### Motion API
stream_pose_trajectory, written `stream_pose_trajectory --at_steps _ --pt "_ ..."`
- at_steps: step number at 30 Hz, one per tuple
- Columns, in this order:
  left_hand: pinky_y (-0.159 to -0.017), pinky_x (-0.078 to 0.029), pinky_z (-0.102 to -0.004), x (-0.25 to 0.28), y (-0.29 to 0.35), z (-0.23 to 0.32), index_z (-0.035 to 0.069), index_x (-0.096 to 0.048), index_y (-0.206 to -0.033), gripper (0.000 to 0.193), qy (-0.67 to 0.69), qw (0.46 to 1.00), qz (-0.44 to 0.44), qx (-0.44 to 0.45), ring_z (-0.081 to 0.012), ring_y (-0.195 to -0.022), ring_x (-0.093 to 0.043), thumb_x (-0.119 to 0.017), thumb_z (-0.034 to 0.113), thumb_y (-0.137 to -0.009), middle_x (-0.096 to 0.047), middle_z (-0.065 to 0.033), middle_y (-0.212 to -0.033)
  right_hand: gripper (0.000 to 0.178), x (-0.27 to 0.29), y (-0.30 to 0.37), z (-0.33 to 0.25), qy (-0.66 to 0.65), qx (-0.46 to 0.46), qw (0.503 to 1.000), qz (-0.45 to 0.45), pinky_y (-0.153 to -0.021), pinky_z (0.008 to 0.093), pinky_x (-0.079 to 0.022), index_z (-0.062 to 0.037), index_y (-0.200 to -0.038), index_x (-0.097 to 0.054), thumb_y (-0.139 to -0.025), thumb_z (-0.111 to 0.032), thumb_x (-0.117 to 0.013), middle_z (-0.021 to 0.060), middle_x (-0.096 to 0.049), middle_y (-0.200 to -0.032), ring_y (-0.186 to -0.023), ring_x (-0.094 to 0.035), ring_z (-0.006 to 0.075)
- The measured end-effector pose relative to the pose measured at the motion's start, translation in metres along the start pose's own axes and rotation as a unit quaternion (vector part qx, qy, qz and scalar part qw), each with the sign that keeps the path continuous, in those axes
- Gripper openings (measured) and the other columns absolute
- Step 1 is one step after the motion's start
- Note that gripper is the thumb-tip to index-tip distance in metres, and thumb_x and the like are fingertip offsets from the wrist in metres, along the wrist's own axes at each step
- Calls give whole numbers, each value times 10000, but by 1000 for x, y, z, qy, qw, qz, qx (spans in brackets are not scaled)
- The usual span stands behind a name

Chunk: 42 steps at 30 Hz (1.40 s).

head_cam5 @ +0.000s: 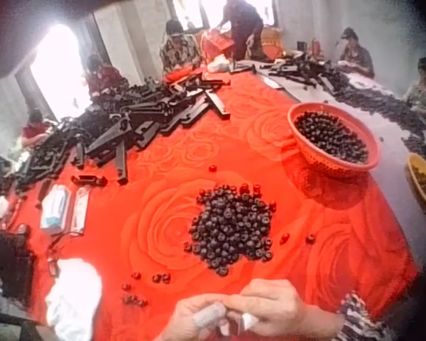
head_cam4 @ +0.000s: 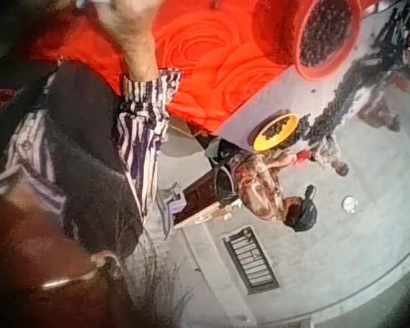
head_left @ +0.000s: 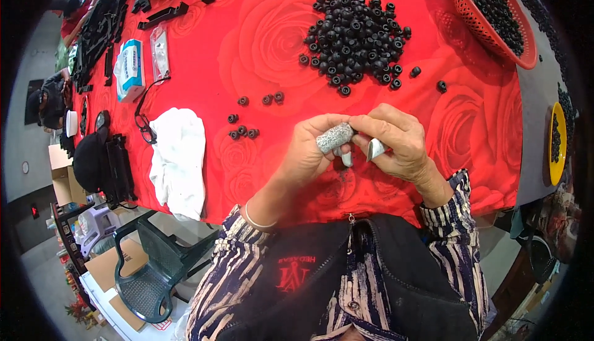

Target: The person picks up small black plastic components from a pile, scrapes excess material off each piece using a small blade, and places them on the table.

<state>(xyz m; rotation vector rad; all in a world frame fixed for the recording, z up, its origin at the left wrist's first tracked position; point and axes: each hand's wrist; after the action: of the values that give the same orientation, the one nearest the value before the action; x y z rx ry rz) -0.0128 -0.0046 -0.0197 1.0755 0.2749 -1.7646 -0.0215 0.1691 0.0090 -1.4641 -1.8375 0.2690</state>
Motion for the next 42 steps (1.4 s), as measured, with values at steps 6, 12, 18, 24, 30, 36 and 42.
stream_pose_trajectory --at_steps 6,12,18,24,30,36,42 --pt "-591 -513 -237 -2 -1 -4 -33 -579 -1041 216 -80 993 10 -83 -118 -692 -603 -587 52 -843 -628 -78 -876 317 -3 3 1 26 5 999 21 -484 286 -435 4 -933 -624 -626 65 -674 93 -572 -706 -570 -561 191" --pt "-598 -512 -236 -14 3 2 -25 -585 -1035 208 -144 982 27 -117 -104 -719 -585 -587 65 -848 -622 -64 -853 310 5 4 0 -30 -100 994 28 -525 276 -425 -1 -997 -541 -700 -3 -631 87 -543 -730 -592 -534 174" --pt "-608 -511 -236 -15 3 4 -31 -580 -1037 203 -176 977 18 -121 -100 -736 -571 -579 48 -851 -599 -55 -856 222 12 2 -1 -77 -199 977 -8 -576 281 -426 11 -1010 -504 -804 -58 -552 111 -529 -767 -646 -539 195" --pt "-609 -511 -238 -18 4 4 -29 -577 -1035 195 -199 973 21 -117 -100 -738 -564 -573 36 -852 -579 -45 -842 204 8 2 2 -50 -155 987 -15 -539 311 -415 14 -965 -534 -777 -47 -583 118 -514 -734 -608 -528 233" --pt "-613 -512 -240 -20 7 5 -39 -567 -1043 205 -222 968 31 -115 -103 -734 -563 -572 38 -853 -577 -52 -841 214 7 3 1 -28 -157 987 -21 -528 324 -421 13 -959 -536 -761 -43 -593 120 -519 -727 -593 -533 245" --pt "-610 -509 -240 -19 6 6 -38 -568 -1041 208 -210 970 32 -116 -99 -734 -558 -575 53 -855 -575 -48 -835 218 7 2 0 -26 -158 987 -32 -532 329 -427 17 -954 -535 -754 -42 -597 125 -523 -728 -605 -541 255" --pt "-611 -496 -229 -17 2 7 -35 -572 -1037 205 -212 971 39 -107 -90 -728 -553 -577 68 -859 -576 -38 -831 217 5 0 6 -20 -150 988 -22 -536 334 -430 18 -949 -536 -752 -44 -601 132 -528 -732 -617 -548 265"
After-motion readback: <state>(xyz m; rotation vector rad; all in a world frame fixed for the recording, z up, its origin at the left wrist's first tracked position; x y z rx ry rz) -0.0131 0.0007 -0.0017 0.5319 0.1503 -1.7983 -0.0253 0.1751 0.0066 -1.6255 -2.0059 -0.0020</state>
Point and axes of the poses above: each hand's wrist, its own y-axis away from the middle knuckle, its own x-axis out of the back of the hand, z = x × y
